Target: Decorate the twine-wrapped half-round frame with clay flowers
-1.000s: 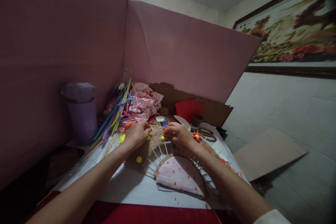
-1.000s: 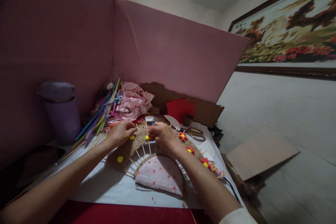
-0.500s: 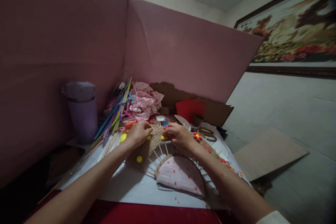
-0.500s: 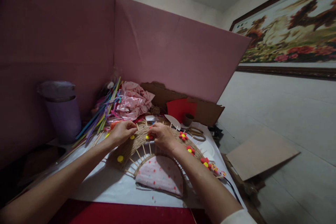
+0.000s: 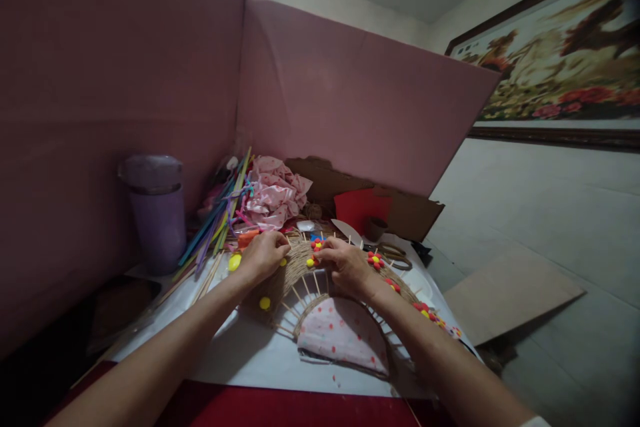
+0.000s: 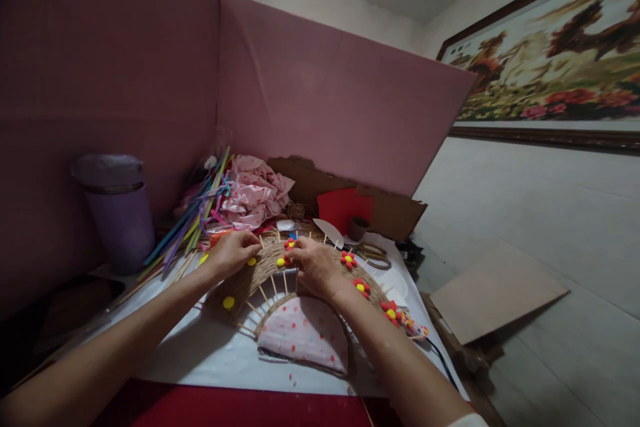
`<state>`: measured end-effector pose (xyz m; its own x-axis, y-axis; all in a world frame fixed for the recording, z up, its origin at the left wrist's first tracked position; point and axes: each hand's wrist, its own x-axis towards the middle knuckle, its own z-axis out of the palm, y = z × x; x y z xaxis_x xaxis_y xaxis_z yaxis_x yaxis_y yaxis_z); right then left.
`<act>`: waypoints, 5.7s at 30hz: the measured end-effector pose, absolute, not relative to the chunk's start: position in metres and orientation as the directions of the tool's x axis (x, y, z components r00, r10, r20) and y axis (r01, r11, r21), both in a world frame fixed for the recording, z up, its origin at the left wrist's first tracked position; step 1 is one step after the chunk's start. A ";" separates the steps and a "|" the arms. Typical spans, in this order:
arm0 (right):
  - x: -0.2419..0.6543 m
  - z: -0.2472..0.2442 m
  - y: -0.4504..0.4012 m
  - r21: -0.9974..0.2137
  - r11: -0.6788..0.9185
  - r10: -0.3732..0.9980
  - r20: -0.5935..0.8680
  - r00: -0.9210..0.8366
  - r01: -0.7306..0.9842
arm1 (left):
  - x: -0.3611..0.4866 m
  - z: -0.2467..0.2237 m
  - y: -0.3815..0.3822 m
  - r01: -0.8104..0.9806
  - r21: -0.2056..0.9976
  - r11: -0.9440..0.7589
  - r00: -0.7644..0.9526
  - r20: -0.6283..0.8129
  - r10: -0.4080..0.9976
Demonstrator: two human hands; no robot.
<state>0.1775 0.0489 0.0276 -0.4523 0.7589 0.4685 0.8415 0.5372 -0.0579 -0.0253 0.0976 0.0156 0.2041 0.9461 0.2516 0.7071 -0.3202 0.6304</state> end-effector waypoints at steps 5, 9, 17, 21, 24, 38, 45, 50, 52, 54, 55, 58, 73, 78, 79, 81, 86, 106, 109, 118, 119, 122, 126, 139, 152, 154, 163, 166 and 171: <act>0.177 0.027 0.049 -0.037 0.540 0.753 0.468 -0.463 0.841 | -0.025 0.015 0.099 0.715 0.622 -0.320 0.203 0.253 0.946; 0.183 0.027 0.048 -0.027 0.556 0.736 0.482 -0.477 0.831 | -0.025 0.016 0.098 0.717 0.621 -0.316 0.202 0.249 0.947; 0.181 0.019 0.050 0.057 0.579 0.691 0.496 -0.526 0.813 | -0.025 0.018 0.096 0.718 0.619 -0.318 0.200 0.253 0.946; 0.183 0.020 0.050 0.048 0.578 0.699 0.485 -0.525 0.815 | -0.025 0.019 0.095 0.722 0.619 -0.310 0.197 0.246 0.949; 0.187 0.022 0.048 0.004 0.571 0.713 0.494 -0.498 0.821 | -0.025 0.020 0.094 0.724 0.618 -0.308 0.194 0.246 0.950; 0.182 0.025 0.046 0.054 0.584 0.692 0.488 -0.532 0.810 | -0.024 0.023 0.092 0.731 0.619 -0.289 0.187 0.226 0.956; 0.177 0.024 0.045 0.162 0.564 0.685 0.456 -0.568 0.810 | -0.023 0.021 0.092 0.721 0.628 -0.293 0.182 0.236 0.955; 0.181 0.028 0.039 0.153 0.545 0.672 0.509 -0.538 0.824 | -0.025 0.022 0.092 0.709 0.644 -0.287 0.157 0.251 0.955; 0.182 0.030 0.031 0.064 0.521 0.676 0.577 -0.457 0.851 | -0.026 0.026 0.091 0.684 0.670 -0.288 0.117 0.289 0.950; 0.180 0.029 0.019 -0.083 0.499 0.681 0.653 -0.331 0.862 | -0.026 0.031 0.089 0.567 0.776 -0.275 0.054 0.298 0.953; 0.177 0.028 0.012 -0.171 0.491 0.680 0.689 -0.253 0.854 | -0.026 0.035 0.087 0.452 0.855 -0.255 0.042 0.265 0.963; 0.163 0.024 -0.007 -0.363 0.520 0.665 0.740 -0.100 0.773 | -0.022 0.045 0.077 -0.020 0.997 -0.073 0.247 0.076 0.966; 0.137 0.008 -0.046 -0.632 0.543 0.733 0.678 0.055 0.553 | 0.008 0.027 0.011 -0.238 0.971 -0.010 0.588 0.152 0.795; 0.144 0.008 -0.044 -0.605 0.583 0.723 0.690 -0.008 0.542 | 0.010 0.033 0.004 -0.127 0.983 -0.132 0.546 0.181 0.818; 0.146 0.007 -0.044 -0.604 0.587 0.724 0.689 -0.017 0.539 | 0.011 0.034 0.003 -0.125 0.982 -0.139 0.545 0.185 0.818; 0.148 0.005 -0.043 -0.590 0.595 0.719 0.695 -0.033 0.546 | 0.012 0.034 0.003 -0.123 0.979 -0.160 0.560 0.202 0.804; 0.150 -0.001 -0.042 -0.480 0.605 0.657 0.752 -0.057 0.635 | 0.008 0.025 0.012 -0.070 0.985 -0.156 0.630 0.165 0.759; 0.150 -0.001 -0.044 -0.506 0.606 0.646 0.763 -0.009 0.615 | 0.007 0.010 0.027 -0.253 0.961 -0.111 0.639 0.252 0.727; 0.150 -0.002 -0.043 -0.503 0.615 0.648 0.761 -0.026 0.608 | 0.006 0.011 0.027 -0.228 0.964 -0.139 0.612 0.252 0.749; 0.150 -0.001 -0.042 -0.502 0.667 0.655 0.748 -0.111 0.551 | 0.007 0.011 0.026 -0.168 0.973 -0.159 0.544 0.226 0.808; 0.150 -0.001 -0.042 -0.515 0.658 0.664 0.742 -0.099 0.549 | 0.008 0.011 0.026 -0.169 0.974 -0.151 0.539 0.219 0.813; 0.150 -0.003 -0.040 -0.669 0.593 0.746 0.666 0.007 0.448 | 0.009 0.013 0.027 -0.193 0.974 -0.120 0.546 0.208 0.812; 0.148 -0.003 -0.039 -0.918 0.384 0.922 0.387 -0.016 -0.096 | 0.007 0.021 0.028 -0.307 0.951 -0.027 0.503 0.186 0.844; 0.142 -0.003 -0.037 -0.861 0.509 0.840 0.492 0.230 -0.020 | 0.007 0.014 0.024 -0.172 0.984 -0.045 0.602 0.141 0.786; 0.149 -0.004 -0.040 -0.713 0.591 0.680 0.692 0.243 0.377 | 0.005 0.017 0.022 -0.285 0.932 0.225 0.701 0.042 0.712; 0.149 -0.004 -0.041 -0.698 0.589 0.674 0.702 0.228 0.407 | 0.004 0.017 0.023 -0.300 0.917 0.263 0.717 0.035 0.696; 0.147 -0.004 -0.043 -0.599 0.600 0.594 0.778 0.206 0.530 | 0.002 0.022 0.021 -0.326 0.893 0.309 0.701 0.009 0.713; 0.147 -0.005 -0.043 -0.582 0.609 0.585 0.789 0.190 0.539 | 0.003 0.018 0.023 -0.300 0.914 0.274 0.672 -0.002 0.740; 0.144 -0.006 -0.046 -0.561 0.635 0.588 0.797 0.138 0.531 | 0.005 0.014 0.023 -0.182 0.969 0.166 0.668 -0.002 0.744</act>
